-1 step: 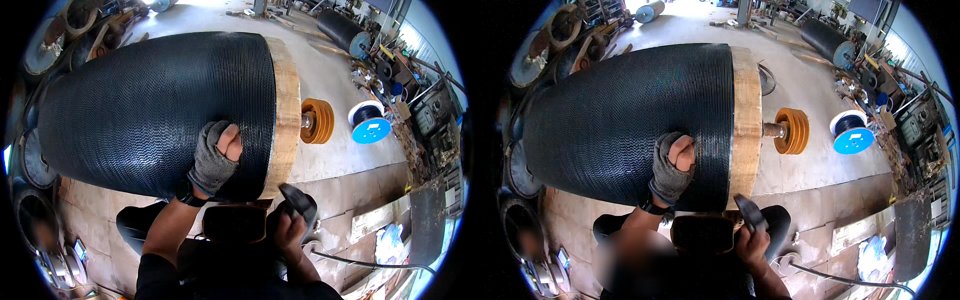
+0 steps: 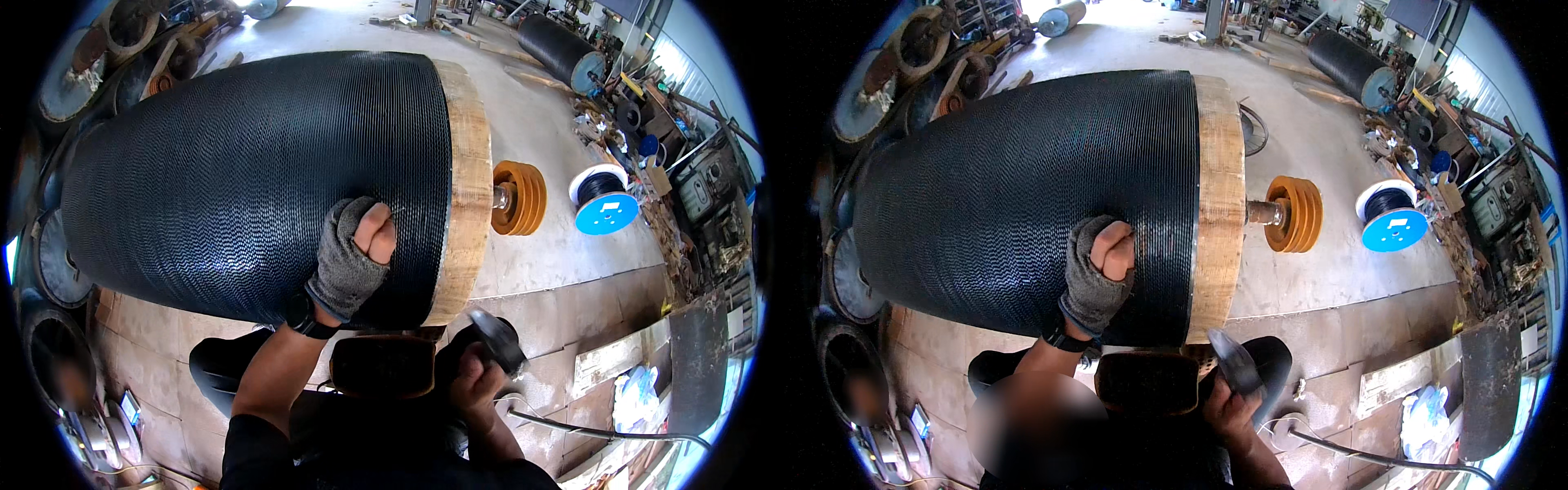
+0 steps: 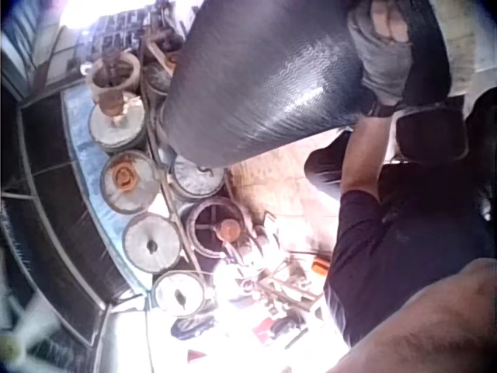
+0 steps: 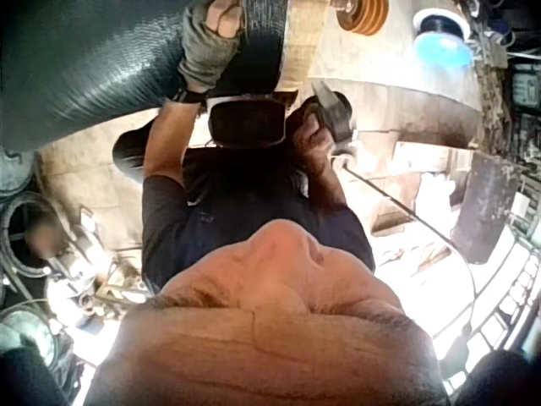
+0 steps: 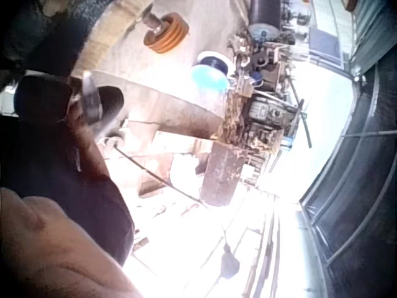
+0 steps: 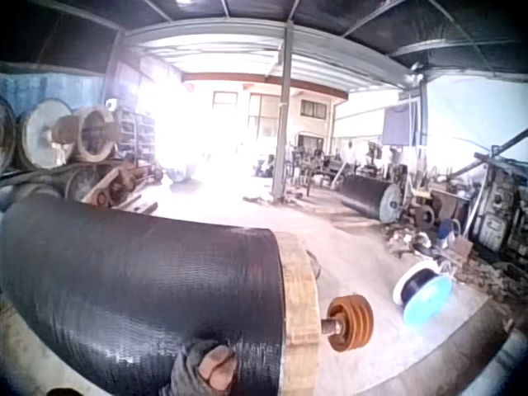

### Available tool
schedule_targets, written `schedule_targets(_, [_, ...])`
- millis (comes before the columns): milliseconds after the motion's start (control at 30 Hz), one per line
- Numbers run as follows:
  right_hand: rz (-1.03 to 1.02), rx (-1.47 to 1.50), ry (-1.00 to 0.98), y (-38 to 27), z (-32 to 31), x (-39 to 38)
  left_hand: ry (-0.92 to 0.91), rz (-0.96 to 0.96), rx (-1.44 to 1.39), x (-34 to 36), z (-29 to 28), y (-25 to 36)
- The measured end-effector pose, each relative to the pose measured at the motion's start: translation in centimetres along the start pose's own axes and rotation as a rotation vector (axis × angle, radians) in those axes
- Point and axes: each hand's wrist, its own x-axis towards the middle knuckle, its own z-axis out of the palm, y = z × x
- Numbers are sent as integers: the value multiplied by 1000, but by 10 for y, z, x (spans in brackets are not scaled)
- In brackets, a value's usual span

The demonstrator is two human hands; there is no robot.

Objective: The person uses a hammer to repeatedly strike a wooden band attached to a large cylindrical object, likely shaping or securing the band. The person remains seated on the floor throughout the task.

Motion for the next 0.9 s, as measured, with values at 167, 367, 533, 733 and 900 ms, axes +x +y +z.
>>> schedule_targets(167, [268, -380, -147, 24, 16, -4, -71, -35, 123, 0, -4, 3])
schedule_targets(367, [62, -139, -4, 11, 1, -5, -85, -48, 157, 12, -4, 0])
schedule_targets(533, [322, -150, -127, 9, 5, 4, -42, -34, 179, 9, 7, -7])
schedule_targets(733, [-130, -164, -76, 14, -12, 13, -78, -58, 275, 24, 3, -14])
schedule_targets(900, [329, -167, -141, 22, 6, -11, -108, -101, 380, 30, -3, -4])
